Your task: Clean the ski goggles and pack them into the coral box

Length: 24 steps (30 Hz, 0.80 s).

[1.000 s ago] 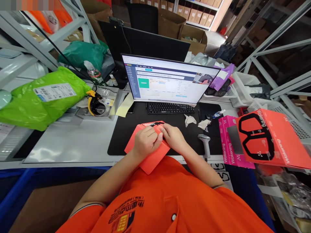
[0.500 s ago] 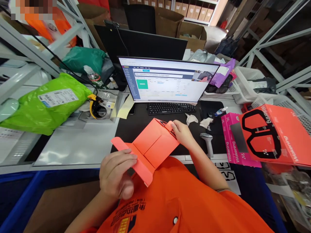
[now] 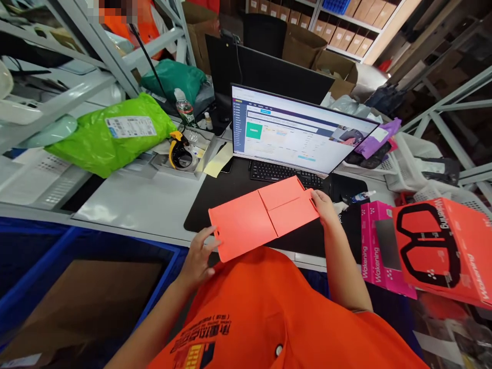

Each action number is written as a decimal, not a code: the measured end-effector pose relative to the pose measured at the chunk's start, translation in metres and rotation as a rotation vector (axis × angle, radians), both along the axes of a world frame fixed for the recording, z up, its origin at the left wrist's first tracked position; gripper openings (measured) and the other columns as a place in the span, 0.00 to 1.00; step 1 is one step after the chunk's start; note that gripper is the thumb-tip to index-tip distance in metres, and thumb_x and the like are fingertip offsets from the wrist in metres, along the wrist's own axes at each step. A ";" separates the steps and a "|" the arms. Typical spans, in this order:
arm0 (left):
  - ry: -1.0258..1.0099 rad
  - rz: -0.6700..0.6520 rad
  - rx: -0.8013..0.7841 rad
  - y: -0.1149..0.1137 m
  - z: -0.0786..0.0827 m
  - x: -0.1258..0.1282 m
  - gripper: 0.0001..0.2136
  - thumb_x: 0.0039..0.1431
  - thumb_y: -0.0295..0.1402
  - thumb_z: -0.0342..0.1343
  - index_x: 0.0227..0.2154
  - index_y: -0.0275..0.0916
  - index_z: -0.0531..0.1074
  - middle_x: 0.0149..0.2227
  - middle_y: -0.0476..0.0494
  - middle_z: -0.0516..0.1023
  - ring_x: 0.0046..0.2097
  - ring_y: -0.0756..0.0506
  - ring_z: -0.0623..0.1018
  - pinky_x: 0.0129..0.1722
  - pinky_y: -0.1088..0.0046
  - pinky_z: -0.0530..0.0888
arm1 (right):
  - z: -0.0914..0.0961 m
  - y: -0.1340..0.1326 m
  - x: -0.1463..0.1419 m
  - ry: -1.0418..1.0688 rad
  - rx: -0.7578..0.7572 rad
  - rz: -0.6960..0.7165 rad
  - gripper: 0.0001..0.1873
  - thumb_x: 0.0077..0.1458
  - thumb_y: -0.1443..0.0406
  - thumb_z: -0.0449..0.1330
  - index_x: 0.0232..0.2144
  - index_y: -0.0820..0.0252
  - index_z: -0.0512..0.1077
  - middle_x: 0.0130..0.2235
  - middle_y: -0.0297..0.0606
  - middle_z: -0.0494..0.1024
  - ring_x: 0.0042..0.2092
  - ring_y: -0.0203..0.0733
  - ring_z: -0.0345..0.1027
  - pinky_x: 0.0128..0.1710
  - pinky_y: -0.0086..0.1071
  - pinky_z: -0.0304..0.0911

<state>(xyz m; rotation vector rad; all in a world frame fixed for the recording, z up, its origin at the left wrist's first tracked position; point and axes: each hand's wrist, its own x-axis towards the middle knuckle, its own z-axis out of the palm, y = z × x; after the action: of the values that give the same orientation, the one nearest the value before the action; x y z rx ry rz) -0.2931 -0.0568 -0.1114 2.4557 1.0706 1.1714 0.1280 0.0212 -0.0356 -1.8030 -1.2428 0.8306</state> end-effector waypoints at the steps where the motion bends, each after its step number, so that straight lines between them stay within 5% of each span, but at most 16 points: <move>1: 0.037 -0.014 -0.081 -0.001 -0.012 0.000 0.32 0.68 0.58 0.30 0.58 0.43 0.67 0.65 0.30 0.63 0.65 0.32 0.66 0.63 0.47 0.66 | -0.001 -0.002 0.001 -0.004 0.007 -0.014 0.25 0.55 0.41 0.50 0.30 0.55 0.66 0.27 0.35 0.73 0.28 0.41 0.65 0.28 0.33 0.62; 5: 0.179 -0.066 -0.285 0.003 -0.039 0.007 0.28 0.67 0.52 0.38 0.58 0.39 0.69 0.67 0.30 0.65 0.68 0.33 0.64 0.70 0.44 0.54 | 0.008 -0.017 -0.004 -0.089 0.091 -0.099 0.25 0.58 0.46 0.54 0.45 0.59 0.71 0.42 0.46 0.81 0.39 0.48 0.75 0.39 0.39 0.70; 8: 0.230 -0.055 -0.347 0.009 -0.039 0.014 0.26 0.65 0.49 0.43 0.58 0.41 0.69 0.67 0.33 0.67 0.69 0.34 0.63 0.71 0.44 0.50 | 0.028 -0.031 -0.016 -0.372 0.221 -0.035 0.23 0.64 0.52 0.52 0.53 0.57 0.73 0.60 0.49 0.75 0.58 0.52 0.71 0.57 0.46 0.66; 11: 0.269 -0.057 -0.422 0.014 -0.031 0.021 0.24 0.66 0.47 0.45 0.59 0.42 0.69 0.68 0.36 0.66 0.70 0.34 0.61 0.71 0.43 0.49 | 0.043 -0.042 -0.029 -0.585 0.158 0.107 0.20 0.67 0.55 0.51 0.50 0.55 0.78 0.67 0.45 0.67 0.65 0.54 0.64 0.63 0.51 0.61; 14: 0.331 -0.112 -0.548 0.020 -0.021 0.029 0.23 0.68 0.46 0.47 0.62 0.45 0.67 0.71 0.39 0.62 0.72 0.35 0.59 0.71 0.43 0.53 | 0.042 -0.048 -0.039 -0.588 0.131 0.134 0.20 0.66 0.55 0.52 0.46 0.59 0.79 0.68 0.50 0.64 0.69 0.56 0.58 0.66 0.52 0.57; 18: 0.396 -0.148 -0.567 0.031 -0.004 0.036 0.22 0.68 0.47 0.49 0.61 0.46 0.68 0.69 0.42 0.64 0.72 0.34 0.59 0.71 0.40 0.51 | 0.035 -0.052 -0.046 -0.390 0.286 0.081 0.16 0.64 0.55 0.54 0.38 0.59 0.75 0.64 0.54 0.69 0.70 0.55 0.55 0.68 0.53 0.52; 24: 0.473 0.168 -0.288 0.048 0.053 0.051 0.13 0.67 0.43 0.52 0.44 0.43 0.78 0.45 0.39 0.84 0.57 0.31 0.75 0.68 0.33 0.48 | 0.034 -0.083 -0.037 -0.035 0.463 -0.130 0.22 0.63 0.54 0.53 0.19 0.53 0.59 0.48 0.45 0.80 0.62 0.54 0.66 0.64 0.50 0.58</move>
<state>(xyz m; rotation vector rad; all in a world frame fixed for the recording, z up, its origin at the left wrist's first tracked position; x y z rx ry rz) -0.2418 -0.0090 -0.0588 2.4976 1.4736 0.4256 0.0914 -0.0622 -0.0019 -1.5043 -1.2075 0.3966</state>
